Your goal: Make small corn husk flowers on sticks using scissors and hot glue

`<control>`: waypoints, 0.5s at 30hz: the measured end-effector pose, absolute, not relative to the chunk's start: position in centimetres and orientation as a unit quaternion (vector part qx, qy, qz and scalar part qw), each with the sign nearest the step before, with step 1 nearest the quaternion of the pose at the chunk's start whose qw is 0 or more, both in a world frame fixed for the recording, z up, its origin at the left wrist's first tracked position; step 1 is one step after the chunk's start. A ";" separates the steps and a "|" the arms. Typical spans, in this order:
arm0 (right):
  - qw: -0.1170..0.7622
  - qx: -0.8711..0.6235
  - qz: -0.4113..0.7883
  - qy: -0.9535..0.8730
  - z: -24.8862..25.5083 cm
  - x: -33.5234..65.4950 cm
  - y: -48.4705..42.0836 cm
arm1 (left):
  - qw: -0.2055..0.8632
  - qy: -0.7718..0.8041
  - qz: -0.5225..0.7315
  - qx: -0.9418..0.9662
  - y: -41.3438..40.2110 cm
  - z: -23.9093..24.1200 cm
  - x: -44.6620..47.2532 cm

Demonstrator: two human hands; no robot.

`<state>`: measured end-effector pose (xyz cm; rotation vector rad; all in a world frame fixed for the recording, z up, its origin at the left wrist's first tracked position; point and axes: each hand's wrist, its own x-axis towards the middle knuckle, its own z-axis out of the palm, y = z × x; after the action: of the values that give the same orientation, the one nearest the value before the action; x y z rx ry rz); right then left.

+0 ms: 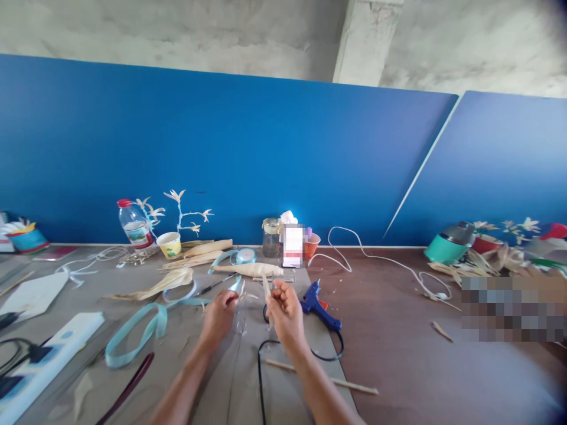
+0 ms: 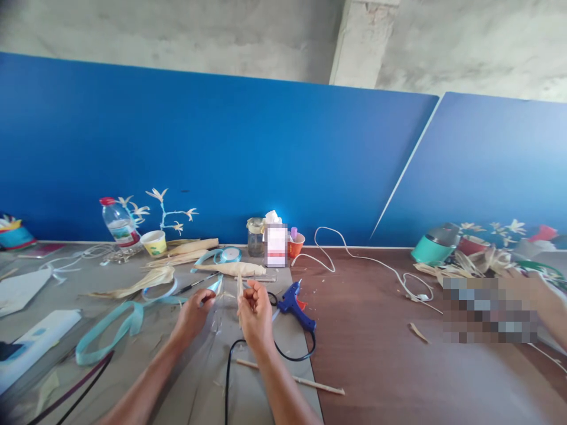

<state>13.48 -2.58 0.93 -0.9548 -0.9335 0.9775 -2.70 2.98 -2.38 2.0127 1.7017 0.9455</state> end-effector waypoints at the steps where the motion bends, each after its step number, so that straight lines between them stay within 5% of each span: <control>1: 0.677 -0.426 0.433 -0.415 1.0 13.5 -2.6 | 0.162 0.601 0.329 0.711 3.0 -2.4 -2.7; 15: 0.670 -0.430 0.421 -0.435 0.4 13.4 -2.6 | 0.101 0.618 0.277 0.729 2.3 -2.0 -2.1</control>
<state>13.44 -2.55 0.45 -0.9686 -0.9800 0.9500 -2.15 2.33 -2.04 2.1535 1.8267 0.8187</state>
